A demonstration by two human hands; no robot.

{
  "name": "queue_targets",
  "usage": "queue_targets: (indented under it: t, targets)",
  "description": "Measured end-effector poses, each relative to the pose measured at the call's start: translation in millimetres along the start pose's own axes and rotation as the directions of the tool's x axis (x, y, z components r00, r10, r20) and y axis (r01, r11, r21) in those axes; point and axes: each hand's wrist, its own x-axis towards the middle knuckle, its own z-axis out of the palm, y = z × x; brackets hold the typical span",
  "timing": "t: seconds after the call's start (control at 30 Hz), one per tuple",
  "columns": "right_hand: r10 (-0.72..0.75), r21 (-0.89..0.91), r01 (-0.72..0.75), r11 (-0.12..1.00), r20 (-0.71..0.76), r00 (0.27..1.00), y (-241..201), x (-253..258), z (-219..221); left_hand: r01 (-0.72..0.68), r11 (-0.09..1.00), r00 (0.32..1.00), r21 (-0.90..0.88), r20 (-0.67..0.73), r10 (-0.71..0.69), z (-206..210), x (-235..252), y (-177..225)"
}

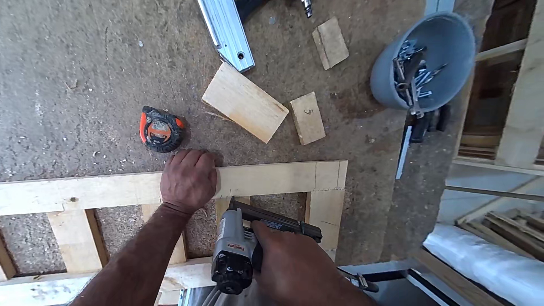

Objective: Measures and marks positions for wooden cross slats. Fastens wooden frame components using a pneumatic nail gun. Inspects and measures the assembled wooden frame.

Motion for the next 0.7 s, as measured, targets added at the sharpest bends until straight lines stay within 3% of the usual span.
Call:
queue_targets:
  t: [0.47, 0.7]
  targets:
    - [-0.058, 0.002, 0.058, 0.998, 0.004, 0.998, 8.2, 1.3, -7.2, 0.007, 1.0, 1.0, -0.008, 0.012, -0.007, 0.1, 0.3, -0.8]
    - [0.002, 0.028, -0.003, 1.0, 0.026, 1.0, 7.8, 1.6, -8.5, 0.011, 1.0, 1.0, -0.011, 0.006, -0.011, -0.1, 0.6, -1.0]
